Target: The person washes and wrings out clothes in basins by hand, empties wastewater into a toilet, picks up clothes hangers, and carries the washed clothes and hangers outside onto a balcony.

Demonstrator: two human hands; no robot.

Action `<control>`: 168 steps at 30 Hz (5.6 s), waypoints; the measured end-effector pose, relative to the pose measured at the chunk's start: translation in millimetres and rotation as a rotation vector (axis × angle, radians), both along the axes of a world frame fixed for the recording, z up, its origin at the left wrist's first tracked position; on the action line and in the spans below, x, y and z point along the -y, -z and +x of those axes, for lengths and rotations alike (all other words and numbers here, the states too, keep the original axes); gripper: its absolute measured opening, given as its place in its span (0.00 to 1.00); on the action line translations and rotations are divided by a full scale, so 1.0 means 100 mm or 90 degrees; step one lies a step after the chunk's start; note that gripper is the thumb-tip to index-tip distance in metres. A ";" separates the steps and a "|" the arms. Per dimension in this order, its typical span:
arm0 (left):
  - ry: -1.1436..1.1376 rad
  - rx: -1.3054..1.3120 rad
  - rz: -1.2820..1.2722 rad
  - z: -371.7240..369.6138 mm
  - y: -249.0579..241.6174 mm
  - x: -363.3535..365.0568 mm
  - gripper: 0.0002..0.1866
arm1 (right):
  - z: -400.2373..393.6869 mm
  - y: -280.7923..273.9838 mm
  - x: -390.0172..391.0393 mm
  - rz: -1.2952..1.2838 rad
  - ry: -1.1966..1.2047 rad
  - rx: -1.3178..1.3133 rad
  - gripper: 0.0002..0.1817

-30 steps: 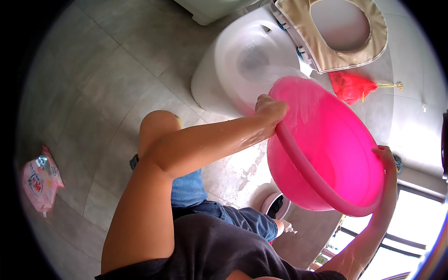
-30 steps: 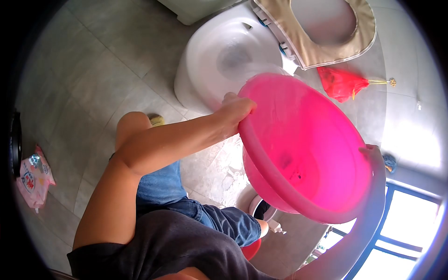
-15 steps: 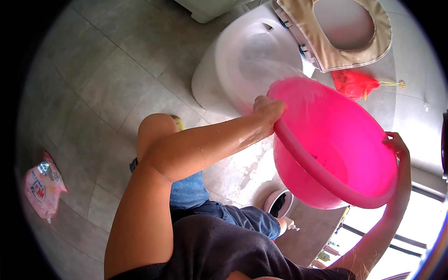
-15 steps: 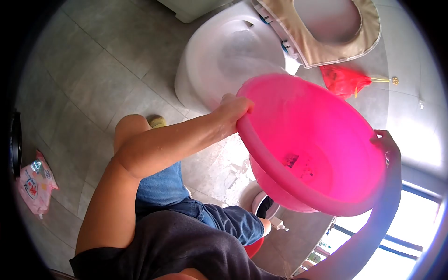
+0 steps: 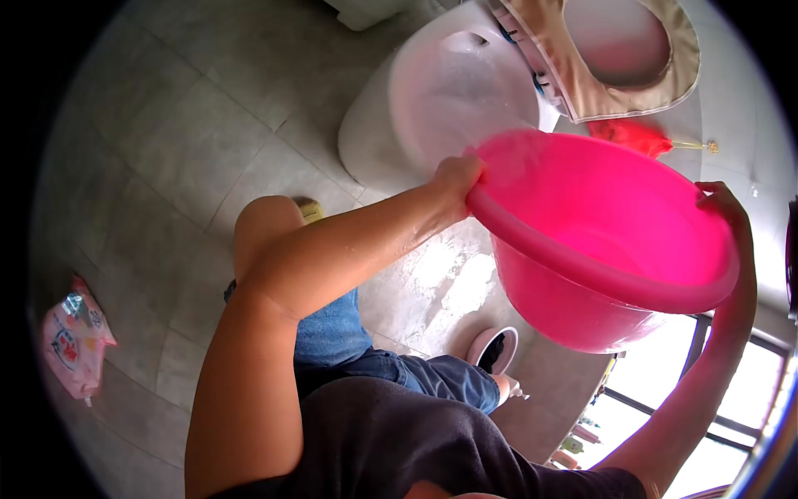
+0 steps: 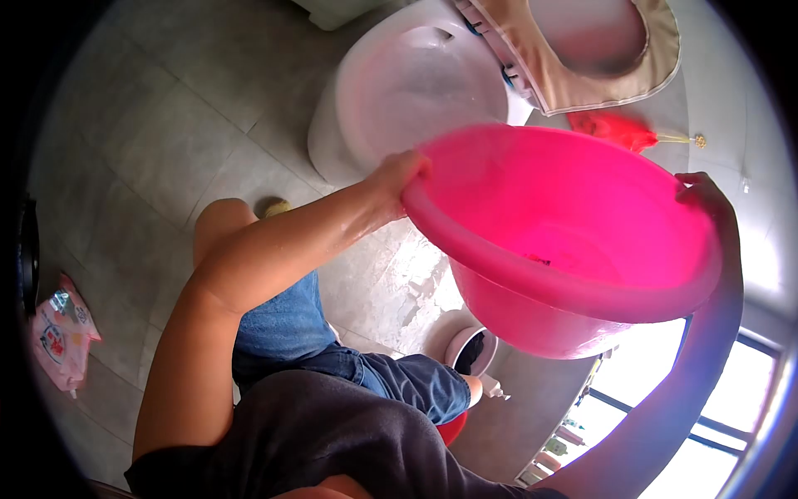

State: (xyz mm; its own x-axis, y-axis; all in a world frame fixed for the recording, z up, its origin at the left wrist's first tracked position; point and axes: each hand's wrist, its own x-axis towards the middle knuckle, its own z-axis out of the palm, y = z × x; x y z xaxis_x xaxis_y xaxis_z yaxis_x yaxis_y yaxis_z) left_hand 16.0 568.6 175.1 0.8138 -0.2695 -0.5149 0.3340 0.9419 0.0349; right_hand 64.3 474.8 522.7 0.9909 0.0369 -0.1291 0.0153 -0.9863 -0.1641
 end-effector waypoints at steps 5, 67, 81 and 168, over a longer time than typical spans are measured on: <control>-0.011 -0.020 -0.045 0.03 0.20 0.10 0.10 | 0.30 -0.12 -0.12 0.062 -0.012 -0.102 0.16; 0.558 0.691 0.567 2.65 0.17 3.38 0.23 | -2.05 3.78 5.83 1.078 0.631 -0.028 0.23; 0.530 0.280 0.608 3.53 0.72 3.38 0.23 | -1.30 4.24 5.77 1.126 0.734 0.259 0.05; 0.373 0.256 1.447 0.60 3.15 3.85 0.26 | -4.52 6.70 6.36 1.156 1.418 1.111 0.15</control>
State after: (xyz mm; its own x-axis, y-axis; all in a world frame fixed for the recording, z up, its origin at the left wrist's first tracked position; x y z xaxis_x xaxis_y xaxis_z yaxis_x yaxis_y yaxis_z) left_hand 76.5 183.5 -139.7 0.9866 0.1192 -0.1117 0.1618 -0.8063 0.5690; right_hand -388.1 -161.2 -147.7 -0.3446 -0.5249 -0.7783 0.7805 0.3003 -0.5482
